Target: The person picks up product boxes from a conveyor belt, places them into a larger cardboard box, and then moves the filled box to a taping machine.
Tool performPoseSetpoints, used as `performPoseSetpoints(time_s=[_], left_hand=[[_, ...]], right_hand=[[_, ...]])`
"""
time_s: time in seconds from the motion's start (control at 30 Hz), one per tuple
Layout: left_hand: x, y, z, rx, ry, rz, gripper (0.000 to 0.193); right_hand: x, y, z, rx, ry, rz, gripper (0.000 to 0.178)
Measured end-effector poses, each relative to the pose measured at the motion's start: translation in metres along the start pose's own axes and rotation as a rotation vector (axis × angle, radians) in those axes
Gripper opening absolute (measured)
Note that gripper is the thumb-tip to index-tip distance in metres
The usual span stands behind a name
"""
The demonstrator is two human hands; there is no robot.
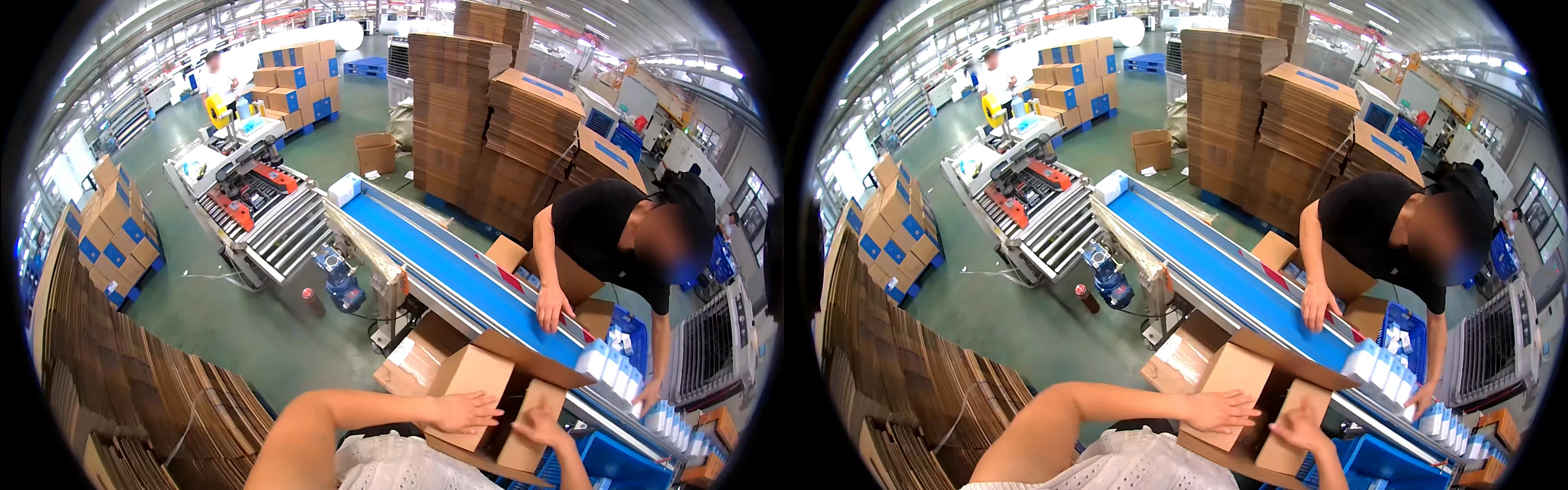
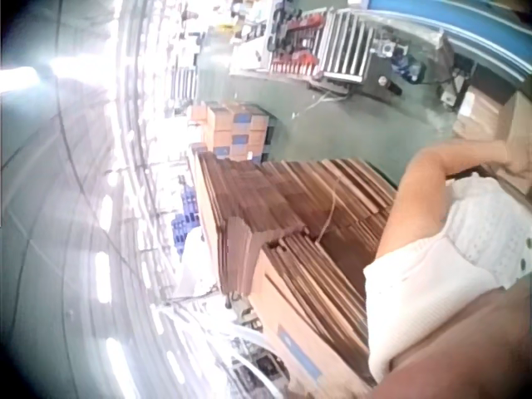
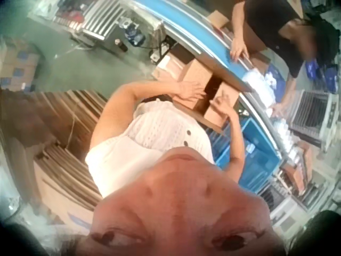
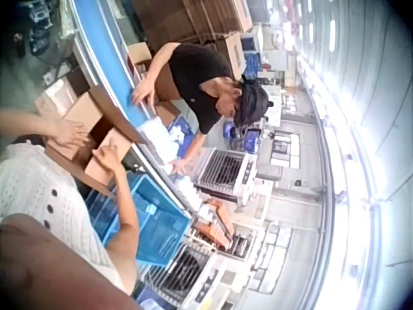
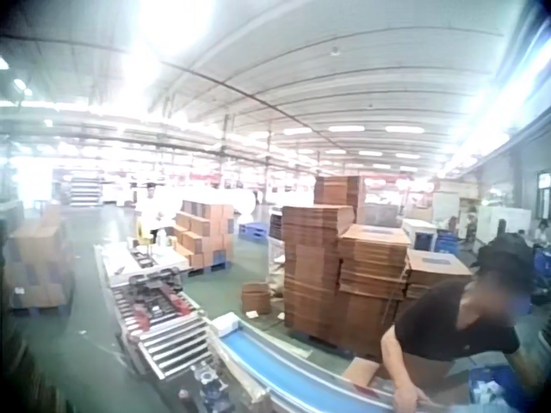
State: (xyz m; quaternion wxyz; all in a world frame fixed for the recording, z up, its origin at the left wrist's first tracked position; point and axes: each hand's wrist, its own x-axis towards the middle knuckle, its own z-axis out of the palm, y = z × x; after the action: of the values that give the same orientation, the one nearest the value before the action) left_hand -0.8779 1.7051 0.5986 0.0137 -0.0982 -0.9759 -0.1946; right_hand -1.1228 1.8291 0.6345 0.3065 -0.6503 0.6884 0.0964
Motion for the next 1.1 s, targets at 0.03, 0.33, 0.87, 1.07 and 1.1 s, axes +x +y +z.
performPoseSetpoints(time_s=[0.03,0.33,0.87,1.07,1.1], left_hand=[[0.011,-0.005,0.013,0.133,-0.223,-0.041,0.056],[0.045,0.039,-0.021,-0.765,-0.551,0.16,0.065],[0.028,0.005,-0.026,0.277,0.211,-0.318,0.063],[-0.033,-0.073,0.001,0.136,0.446,-0.582,0.057],[-0.055,-0.084,-0.002,0.134,0.46,-0.693,0.054]], right_hand=[[0.007,-0.001,0.007,-0.048,-0.049,-0.035,0.059],[0.022,0.011,0.006,-0.286,-0.013,-0.123,0.042],[-0.009,-0.024,0.041,0.131,0.559,-0.029,0.032],[-0.013,0.007,0.017,0.344,1.224,0.239,0.026],[-0.007,0.021,0.023,0.337,1.179,0.317,0.026]])
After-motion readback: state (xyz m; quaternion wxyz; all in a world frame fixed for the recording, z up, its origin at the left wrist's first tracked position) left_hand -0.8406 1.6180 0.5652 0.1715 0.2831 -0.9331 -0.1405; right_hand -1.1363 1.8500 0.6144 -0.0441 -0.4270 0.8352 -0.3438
